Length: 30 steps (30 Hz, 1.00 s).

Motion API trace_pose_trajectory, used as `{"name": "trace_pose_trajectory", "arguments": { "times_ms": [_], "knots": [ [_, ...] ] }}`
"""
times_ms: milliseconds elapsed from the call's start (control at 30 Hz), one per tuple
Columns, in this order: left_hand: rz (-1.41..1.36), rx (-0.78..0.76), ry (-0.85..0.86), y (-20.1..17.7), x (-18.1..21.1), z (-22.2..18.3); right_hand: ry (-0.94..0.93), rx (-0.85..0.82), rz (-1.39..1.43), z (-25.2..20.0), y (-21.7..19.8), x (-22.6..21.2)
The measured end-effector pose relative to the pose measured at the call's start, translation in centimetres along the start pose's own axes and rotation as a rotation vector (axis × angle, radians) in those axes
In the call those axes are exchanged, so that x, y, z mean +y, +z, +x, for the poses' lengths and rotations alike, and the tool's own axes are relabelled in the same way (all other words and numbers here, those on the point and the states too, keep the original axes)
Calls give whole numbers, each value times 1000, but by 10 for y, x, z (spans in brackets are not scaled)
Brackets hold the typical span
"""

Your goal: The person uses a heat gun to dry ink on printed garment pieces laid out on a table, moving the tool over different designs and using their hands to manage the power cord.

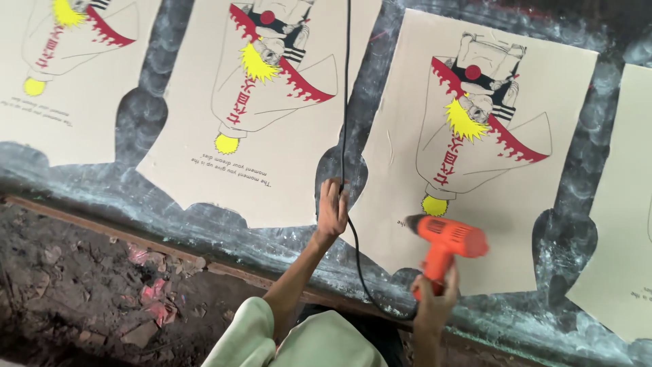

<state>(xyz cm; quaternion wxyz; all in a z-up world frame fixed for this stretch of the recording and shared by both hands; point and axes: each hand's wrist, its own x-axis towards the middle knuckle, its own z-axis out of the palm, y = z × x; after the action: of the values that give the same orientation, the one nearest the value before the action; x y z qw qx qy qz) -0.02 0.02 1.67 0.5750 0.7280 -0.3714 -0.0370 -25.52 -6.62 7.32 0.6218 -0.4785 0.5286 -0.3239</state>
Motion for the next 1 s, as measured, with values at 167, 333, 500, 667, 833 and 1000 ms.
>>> {"name": "trace_pose_trajectory", "arguments": {
  "times_ms": [167,333,500,667,833,1000],
  "knots": [
    [53,53,88,0,14,-1,163,-95,-46,-21,0,-5],
    [77,46,-6,17,29,-6,67,29,-62,0,-53,7],
    [56,47,-36,45,38,-12,-141,167,0,30,-92,18],
    [122,129,113,64,30,-18,0,40,1,35,-94,19],
    [153,134,-23,67,23,-19,-106,-153,-65,55,-72,5],
    [166,96,0,68,-6,-32,-97,-160,-32,124,-56,-29]
  ]
}}
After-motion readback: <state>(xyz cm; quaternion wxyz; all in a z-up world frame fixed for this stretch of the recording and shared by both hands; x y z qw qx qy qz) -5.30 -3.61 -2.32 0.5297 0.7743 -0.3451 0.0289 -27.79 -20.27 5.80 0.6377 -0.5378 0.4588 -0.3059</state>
